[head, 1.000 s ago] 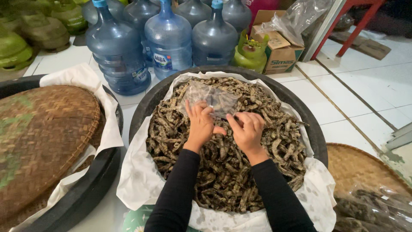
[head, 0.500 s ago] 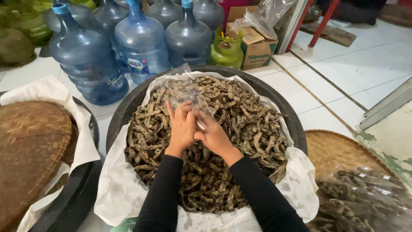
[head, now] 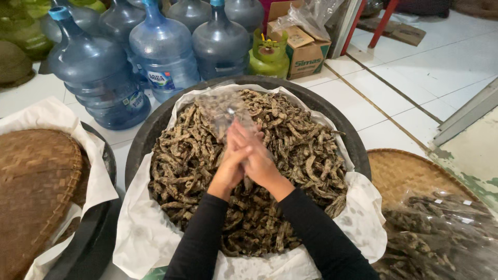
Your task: The person sits on the floor in front of a large basket lined with paper, filled with dried sea cucumber pieces. They take clear plastic bags, place pieces of the dried seafood into each bag one at a time, and set filled bags on a tray beside them, with a bag sealer visible nearby.
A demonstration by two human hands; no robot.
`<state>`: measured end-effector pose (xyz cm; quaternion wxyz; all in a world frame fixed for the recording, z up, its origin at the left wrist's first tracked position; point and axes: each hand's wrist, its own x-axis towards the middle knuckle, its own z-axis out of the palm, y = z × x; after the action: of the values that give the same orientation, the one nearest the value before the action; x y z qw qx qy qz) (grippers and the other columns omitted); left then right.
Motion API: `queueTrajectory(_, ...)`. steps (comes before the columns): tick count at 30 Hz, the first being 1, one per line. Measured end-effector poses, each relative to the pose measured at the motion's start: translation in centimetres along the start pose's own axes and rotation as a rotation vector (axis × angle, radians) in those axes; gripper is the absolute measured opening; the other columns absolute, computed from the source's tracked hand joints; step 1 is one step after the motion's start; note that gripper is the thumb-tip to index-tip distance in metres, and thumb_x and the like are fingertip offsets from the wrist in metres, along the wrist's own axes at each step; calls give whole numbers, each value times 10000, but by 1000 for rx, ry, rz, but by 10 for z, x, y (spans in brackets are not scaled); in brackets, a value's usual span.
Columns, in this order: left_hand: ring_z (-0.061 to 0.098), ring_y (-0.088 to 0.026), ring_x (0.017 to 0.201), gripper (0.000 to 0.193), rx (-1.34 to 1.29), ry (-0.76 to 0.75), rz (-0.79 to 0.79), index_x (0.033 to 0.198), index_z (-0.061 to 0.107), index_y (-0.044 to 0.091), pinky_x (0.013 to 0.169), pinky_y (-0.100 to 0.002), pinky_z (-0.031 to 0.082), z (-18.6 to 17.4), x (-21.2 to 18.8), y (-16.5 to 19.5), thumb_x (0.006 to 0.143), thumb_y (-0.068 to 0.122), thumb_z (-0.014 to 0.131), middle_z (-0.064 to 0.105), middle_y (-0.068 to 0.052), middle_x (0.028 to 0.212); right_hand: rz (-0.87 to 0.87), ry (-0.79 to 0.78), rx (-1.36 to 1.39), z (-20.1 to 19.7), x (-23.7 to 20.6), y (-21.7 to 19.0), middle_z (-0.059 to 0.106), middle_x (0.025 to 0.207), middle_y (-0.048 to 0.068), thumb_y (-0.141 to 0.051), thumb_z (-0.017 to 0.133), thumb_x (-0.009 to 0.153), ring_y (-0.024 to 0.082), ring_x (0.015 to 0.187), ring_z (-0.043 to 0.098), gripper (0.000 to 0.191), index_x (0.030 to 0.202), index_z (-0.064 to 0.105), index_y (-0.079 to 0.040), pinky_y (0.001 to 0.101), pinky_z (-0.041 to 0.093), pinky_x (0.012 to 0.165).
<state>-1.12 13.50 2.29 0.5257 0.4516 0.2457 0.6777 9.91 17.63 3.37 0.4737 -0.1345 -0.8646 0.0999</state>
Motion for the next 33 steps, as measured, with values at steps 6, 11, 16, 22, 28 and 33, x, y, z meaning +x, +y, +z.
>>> queueTrajectory(6, 353, -387, 1522, 1263, -264, -32, 109, 1719, -25, 175, 1193, -596, 385, -12, 3, -6, 832, 511, 808, 290, -223, 1676, 179, -163, 85, -21, 2, 7, 273, 1711, 65, -238, 632, 997, 337, 1537, 354, 706, 1617, 295, -198, 488, 360, 1195)
queueTrajectory(11, 411, -376, 1466, 1204, -175, 327, 143, 1633, -11, 214, 1141, -599, 433, -30, 2, 12, 784, 433, 814, 357, -247, 1603, 46, -355, 234, -12, -3, -5, 285, 1758, 62, -247, 675, 1037, 321, 1628, 318, 763, 1680, 266, -217, 494, 300, 1333)
queueTrajectory(16, 380, -392, 1524, 1198, -101, 218, 133, 1666, 20, 166, 1232, -573, 358, -14, 2, 4, 835, 360, 861, 342, -270, 1664, 23, -241, 190, -20, -1, 1, 122, 1768, 68, -283, 677, 1006, 350, 1627, 214, 846, 1681, 172, -208, 496, 286, 1312)
queueTrajectory(22, 473, -379, 1382, 1254, -220, 395, 272, 1655, 26, 282, 1163, -620, 426, -59, 3, 20, 747, 488, 865, 395, -224, 1522, 54, -446, 196, -6, -6, -5, 176, 1739, 76, -185, 716, 953, 336, 1559, 312, 790, 1624, 302, -233, 511, 343, 1231)
queueTrajectory(28, 374, -398, 1466, 1227, -442, 659, 446, 1693, 40, 201, 1208, -639, 395, -110, -8, 40, 826, 585, 819, 202, -233, 1626, 312, -184, 21, -42, -12, 42, 638, 1457, 22, -193, 707, 1014, 250, 1369, 620, 269, 1280, 729, -165, 448, 476, 1182)
queueTrajectory(33, 246, -464, 1554, 1249, -616, 639, 336, 1605, -127, 316, 1178, -726, 342, -90, -7, 34, 759, 710, 703, 44, -297, 1681, 826, -60, -699, -114, -34, 101, 362, 1512, 345, -399, 972, 639, 527, 1367, 367, 975, 1461, 516, -139, 653, 387, 1035)
